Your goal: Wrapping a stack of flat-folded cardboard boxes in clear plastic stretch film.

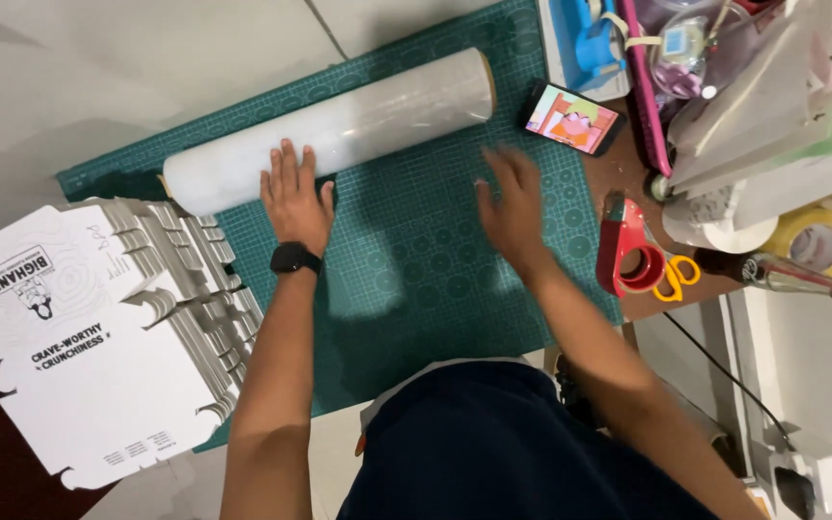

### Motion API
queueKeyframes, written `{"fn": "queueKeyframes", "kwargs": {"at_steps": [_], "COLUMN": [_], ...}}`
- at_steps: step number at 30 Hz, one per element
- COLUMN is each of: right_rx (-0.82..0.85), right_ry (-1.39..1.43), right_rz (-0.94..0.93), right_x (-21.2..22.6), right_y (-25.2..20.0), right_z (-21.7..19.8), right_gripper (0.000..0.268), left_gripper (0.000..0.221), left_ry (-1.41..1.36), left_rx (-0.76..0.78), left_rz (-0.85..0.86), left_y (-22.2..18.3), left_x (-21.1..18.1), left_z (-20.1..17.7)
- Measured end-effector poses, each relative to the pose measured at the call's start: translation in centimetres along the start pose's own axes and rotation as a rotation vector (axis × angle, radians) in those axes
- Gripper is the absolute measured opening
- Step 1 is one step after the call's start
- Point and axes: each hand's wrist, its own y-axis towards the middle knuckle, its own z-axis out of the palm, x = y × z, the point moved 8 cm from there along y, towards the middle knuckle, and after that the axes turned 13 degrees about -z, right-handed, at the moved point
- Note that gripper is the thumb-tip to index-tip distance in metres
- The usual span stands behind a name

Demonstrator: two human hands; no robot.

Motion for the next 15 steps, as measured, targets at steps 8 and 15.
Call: {"fn": "queueKeyframes", "kwargs": {"at_steps": [8, 15], "right_rx": [0.116, 0.171], "right_ry": [-0.191, -0.205], "right_rz": [-0.325, -0.25], "right_x": [-4.7, -7.3], "right_y": [8.1, 9.7], "right_z": [8.0, 8.1], "right_gripper": [0.051, 0.006], "left_gripper": [0.038, 0.019], "left_ry": [-0.048, -0.134], "left_rx": [-0.096, -0.244], "left_rz": [0.003, 0.042], "left_y": [2.0, 2.7], "left_x": [1.3, 2.9], "left_z": [0.3, 1.7]}}
